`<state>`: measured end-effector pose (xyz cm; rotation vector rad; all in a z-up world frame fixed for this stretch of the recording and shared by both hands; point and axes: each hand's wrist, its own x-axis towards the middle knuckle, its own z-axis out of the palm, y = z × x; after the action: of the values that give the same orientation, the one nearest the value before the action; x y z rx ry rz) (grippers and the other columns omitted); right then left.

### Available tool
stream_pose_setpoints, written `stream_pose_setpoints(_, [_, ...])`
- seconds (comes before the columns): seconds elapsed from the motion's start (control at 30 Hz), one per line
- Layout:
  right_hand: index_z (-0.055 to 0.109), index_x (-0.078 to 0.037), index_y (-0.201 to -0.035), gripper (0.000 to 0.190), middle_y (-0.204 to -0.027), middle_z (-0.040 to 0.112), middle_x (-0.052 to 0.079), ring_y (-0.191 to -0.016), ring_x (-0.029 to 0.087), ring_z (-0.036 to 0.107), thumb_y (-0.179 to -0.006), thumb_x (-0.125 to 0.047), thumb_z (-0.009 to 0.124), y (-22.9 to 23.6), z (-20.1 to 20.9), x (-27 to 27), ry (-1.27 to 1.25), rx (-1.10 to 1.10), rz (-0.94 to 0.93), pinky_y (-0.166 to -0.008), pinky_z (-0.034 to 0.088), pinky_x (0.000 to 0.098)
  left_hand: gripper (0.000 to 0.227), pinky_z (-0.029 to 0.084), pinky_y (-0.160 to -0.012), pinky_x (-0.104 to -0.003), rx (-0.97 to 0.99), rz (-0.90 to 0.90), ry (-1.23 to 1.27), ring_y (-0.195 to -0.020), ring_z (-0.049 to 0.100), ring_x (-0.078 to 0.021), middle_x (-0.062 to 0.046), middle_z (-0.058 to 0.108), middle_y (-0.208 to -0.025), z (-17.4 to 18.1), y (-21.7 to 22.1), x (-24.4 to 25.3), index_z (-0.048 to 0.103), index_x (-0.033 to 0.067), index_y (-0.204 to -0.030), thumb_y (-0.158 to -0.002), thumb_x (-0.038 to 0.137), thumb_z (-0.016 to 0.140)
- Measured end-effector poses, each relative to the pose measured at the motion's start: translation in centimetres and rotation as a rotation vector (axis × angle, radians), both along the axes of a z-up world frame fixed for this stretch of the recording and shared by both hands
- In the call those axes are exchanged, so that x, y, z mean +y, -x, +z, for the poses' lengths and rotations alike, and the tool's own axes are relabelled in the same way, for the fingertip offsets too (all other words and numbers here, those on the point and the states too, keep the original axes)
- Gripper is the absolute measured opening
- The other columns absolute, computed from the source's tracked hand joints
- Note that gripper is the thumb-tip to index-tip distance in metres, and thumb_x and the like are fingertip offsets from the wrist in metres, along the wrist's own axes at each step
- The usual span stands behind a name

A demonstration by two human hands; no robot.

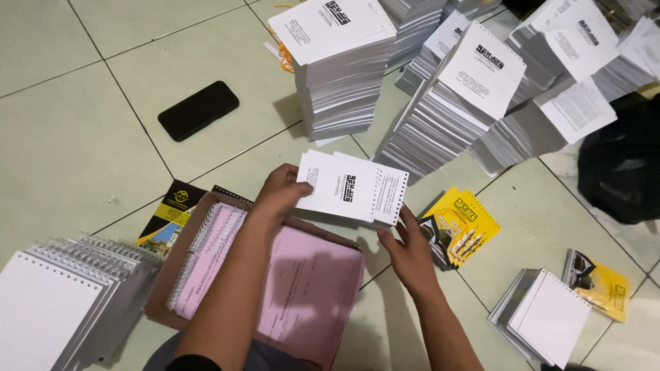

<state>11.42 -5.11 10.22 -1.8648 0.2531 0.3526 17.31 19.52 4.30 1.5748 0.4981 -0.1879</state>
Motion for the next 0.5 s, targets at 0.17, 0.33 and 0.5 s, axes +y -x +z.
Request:
stream_pose_setpoints(0.17, [0.031,0.006,-0.158,0.081,-0.164,0.031,0.032,-0.151,0.047,0.032,-0.092,-0.021,0.069,-0.1,-0.7,-0.5,0.017,0.0,-0.011,-0.122,0.036,0.0557,0.059,0.051,-0.097,-0.043,0.041,-0.038,0.066,-0.114,0.068,-0.0346,-0.024,0.074,-0.111,1.7,0.3,-0.4,0.061,-0.0086,-0.133,-0.082,0.018,0.077])
stream_pose_setpoints(0.33, [0.046,0.002,-0.153,0.075,-0.164,0.035,0.026,-0.151,0.046,0.034,-0.088,-0.024,0.073,-0.3,-1.7,-0.1,0.089,-0.028,0.03,-0.119,0.042,0.0519,0.055,0.053,-0.099,-0.046,0.0,-0.079,0.03,-0.117,0.068,-0.0397,-0.026,0.074,-0.115,2.5,0.5,-0.8,0.064,-0.0091,-0.131,-0.085,0.018,0.077])
stream_pose_setpoints(0.5, [0.045,-0.012,-0.158,0.075,-0.167,0.021,0.029,-0.154,0.048,0.025,-0.091,-0.034,0.072,0.0,-2.8,-0.2,0.174,0.002,0.108,-0.123,0.036,0.0538,0.049,0.056,-0.086,-0.042,-0.037,-0.068,-0.013,-0.101,0.072,-0.0332,-0.022,0.074,-0.1,0.0,0.0,0.2,0.068,-0.0062,-0.122,-0.075,0.005,0.08])
